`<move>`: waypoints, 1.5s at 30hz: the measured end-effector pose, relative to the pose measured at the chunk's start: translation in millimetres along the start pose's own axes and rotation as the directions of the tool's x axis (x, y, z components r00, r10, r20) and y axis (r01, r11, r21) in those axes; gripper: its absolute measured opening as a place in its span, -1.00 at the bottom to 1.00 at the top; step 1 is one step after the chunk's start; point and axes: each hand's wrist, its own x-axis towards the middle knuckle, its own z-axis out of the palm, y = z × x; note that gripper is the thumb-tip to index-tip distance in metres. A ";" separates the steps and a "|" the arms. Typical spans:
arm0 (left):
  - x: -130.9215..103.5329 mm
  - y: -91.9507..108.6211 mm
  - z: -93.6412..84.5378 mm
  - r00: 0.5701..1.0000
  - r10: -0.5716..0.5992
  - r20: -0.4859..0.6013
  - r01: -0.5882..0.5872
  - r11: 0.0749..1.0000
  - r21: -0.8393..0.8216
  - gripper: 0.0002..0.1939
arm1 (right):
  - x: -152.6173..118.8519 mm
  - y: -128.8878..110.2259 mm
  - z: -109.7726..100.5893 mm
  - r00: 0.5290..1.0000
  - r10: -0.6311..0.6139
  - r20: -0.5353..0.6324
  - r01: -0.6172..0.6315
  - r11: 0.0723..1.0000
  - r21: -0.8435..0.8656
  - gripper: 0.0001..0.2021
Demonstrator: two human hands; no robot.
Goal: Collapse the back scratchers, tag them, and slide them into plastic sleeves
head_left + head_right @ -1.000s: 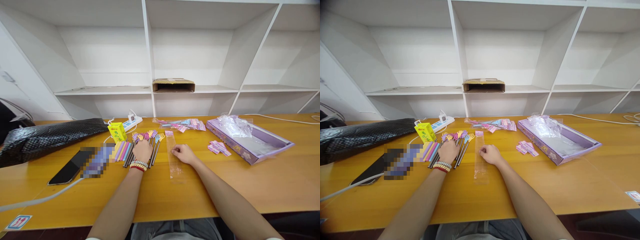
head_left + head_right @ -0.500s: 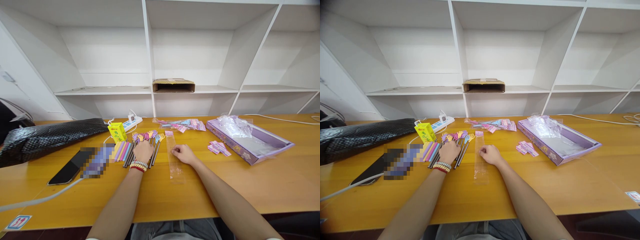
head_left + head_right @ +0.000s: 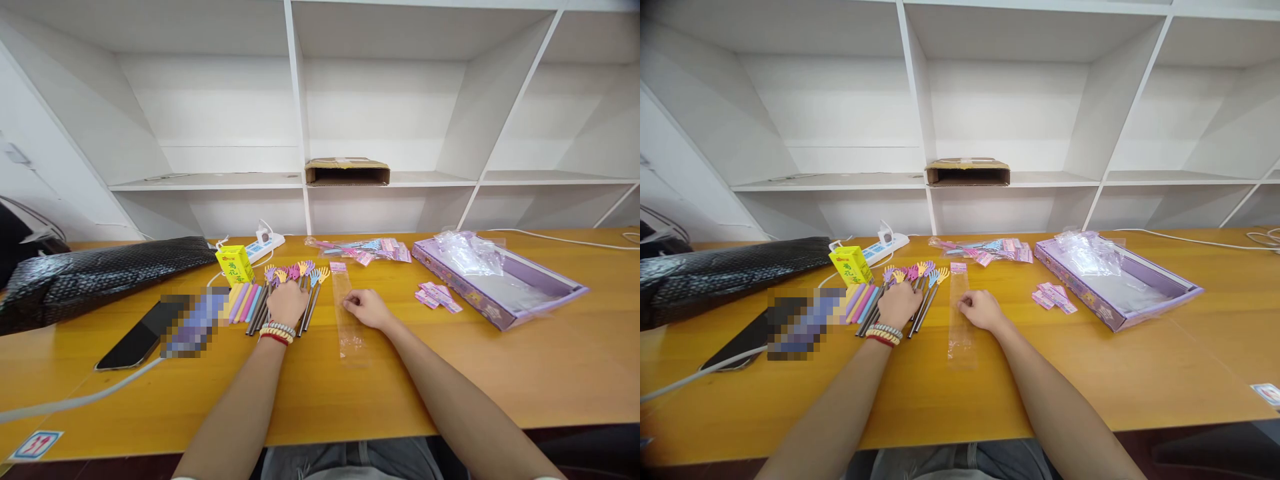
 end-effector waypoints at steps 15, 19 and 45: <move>-1.3 6.2 9.7 0.981 0.193 -0.021 -0.193 0.981 0.034 -0.70 | 0.1 -0.5 0.0 1.000 0.007 0.006 -0.007 1.000 0.006 -0.79; -1.2 6.4 12.3 0.981 0.195 0.017 -0.196 0.980 0.043 -0.72 | 0.5 0.0 0.3 1.000 0.001 0.002 -0.001 1.000 0.001 -0.79; -0.5 7.5 15.7 0.985 0.159 0.073 -0.161 0.987 0.021 -0.71 | 0.9 1.6 2.0 1.000 -0.016 -0.009 0.016 1.000 0.003 -0.79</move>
